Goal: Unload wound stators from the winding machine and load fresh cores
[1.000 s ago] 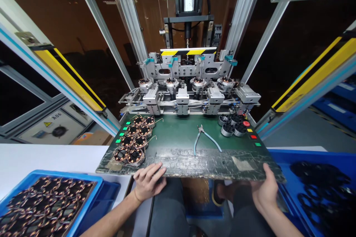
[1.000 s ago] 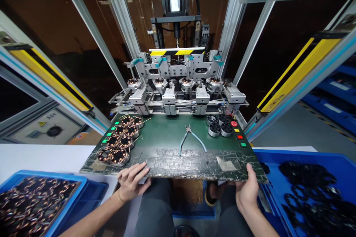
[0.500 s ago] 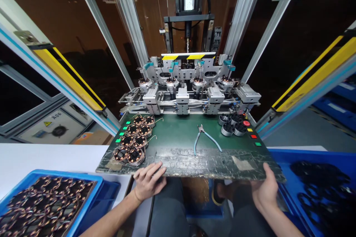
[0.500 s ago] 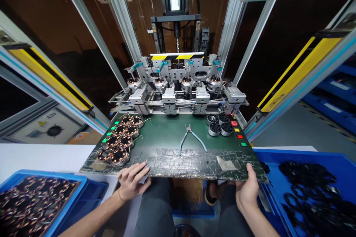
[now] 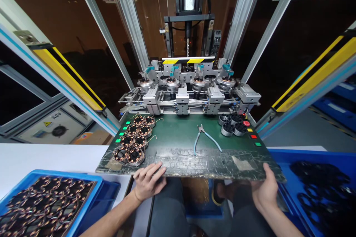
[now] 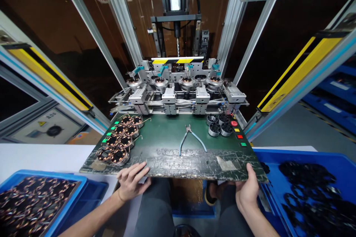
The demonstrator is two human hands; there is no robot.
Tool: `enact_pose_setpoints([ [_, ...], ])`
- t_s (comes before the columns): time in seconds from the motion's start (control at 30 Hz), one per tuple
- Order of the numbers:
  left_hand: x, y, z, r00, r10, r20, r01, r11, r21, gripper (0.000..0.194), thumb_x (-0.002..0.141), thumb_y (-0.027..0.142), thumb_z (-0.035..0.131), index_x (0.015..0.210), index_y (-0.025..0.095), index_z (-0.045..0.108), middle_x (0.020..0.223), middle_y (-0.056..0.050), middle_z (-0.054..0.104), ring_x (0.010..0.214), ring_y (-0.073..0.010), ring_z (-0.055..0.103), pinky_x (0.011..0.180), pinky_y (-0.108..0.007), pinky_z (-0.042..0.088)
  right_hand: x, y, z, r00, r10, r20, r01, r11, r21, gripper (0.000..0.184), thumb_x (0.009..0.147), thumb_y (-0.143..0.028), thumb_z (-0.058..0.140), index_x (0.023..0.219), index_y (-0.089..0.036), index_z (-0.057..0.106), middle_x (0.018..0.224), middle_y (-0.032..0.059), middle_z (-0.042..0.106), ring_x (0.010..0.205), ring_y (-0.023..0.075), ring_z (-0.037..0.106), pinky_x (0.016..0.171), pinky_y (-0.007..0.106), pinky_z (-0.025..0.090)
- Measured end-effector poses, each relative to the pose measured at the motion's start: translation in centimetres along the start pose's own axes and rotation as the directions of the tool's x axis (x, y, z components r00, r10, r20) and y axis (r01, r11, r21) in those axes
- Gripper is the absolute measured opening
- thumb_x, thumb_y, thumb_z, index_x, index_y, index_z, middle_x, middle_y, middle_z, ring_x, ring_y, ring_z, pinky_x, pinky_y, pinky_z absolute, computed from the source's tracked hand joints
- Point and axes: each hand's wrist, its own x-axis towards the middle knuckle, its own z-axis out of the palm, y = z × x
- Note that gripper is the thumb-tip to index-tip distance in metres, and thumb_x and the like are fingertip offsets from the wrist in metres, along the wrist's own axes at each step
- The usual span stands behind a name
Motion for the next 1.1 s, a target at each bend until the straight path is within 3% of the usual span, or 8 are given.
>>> enact_pose_setpoints([
  [0.2, 0.34, 0.13, -0.15, 1.000, -0.002, 0.004, 0.002, 1.000, 0.006, 0.061, 0.086, 0.036, 0.085, 0.145, 0.038, 0.067, 0.116, 0.001, 0.083, 0.106, -0.0223, 0.069, 0.096, -0.041, 0.039, -0.04, -0.01, 0.06, 1.000, -0.014, -0.003, 0.014, 1.000, -0.015, 0.051, 0.077, -0.047, 0.082, 0.120, -0.021, 0.076, 0.128, 0.0048, 0.077, 0.130, 0.0312, 0.068, 0.109, 0.049, 0.061],
  [0.53, 0.24, 0.10, -0.16, 1.000, -0.003, 0.012, 0.003, 1.000, 0.002, 0.075, 0.085, 0.036, 0.086, 0.154, 0.041, 0.059, 0.118, 0.002, 0.082, 0.107, -0.0228, 0.068, 0.098, -0.039, 0.040, 0.47, 0.31, -0.44, 0.999, -0.044, 0.003, 0.044, 0.998, -0.040, 0.051, 0.078, -0.048, 0.082, 0.120, -0.020, 0.076, 0.125, 0.0058, 0.078, 0.126, 0.0318, 0.070, 0.107, 0.050, 0.062],
  [0.77, 0.16, 0.11, -0.14, 1.000, -0.006, 0.008, 0.006, 1.000, 0.014, 0.054, 0.086, 0.037, 0.085, 0.138, 0.037, 0.071, 0.116, 0.001, 0.082, 0.105, -0.0221, 0.069, 0.100, -0.040, 0.040, 0.33, 0.24, -0.29, 0.999, -0.039, 0.006, 0.040, 0.999, -0.035, 0.054, 0.078, -0.048, 0.082, 0.123, -0.019, 0.075, 0.121, 0.0057, 0.078, 0.118, 0.0300, 0.073, 0.107, 0.049, 0.061],
  [1.1, -0.09, -0.01, -0.10, 1.000, -0.003, 0.023, 0.003, 1.000, 0.022, 0.070, 0.084, 0.037, 0.086, 0.150, 0.042, 0.062, 0.122, 0.002, 0.081, 0.111, -0.0229, 0.068, 0.102, -0.040, 0.040, 0.22, 0.13, -0.21, 1.000, 0.010, 0.013, -0.010, 1.000, -0.004, 0.053, 0.078, -0.049, 0.083, 0.123, -0.021, 0.077, 0.124, 0.0047, 0.078, 0.126, 0.0305, 0.070, 0.109, 0.048, 0.060],
])
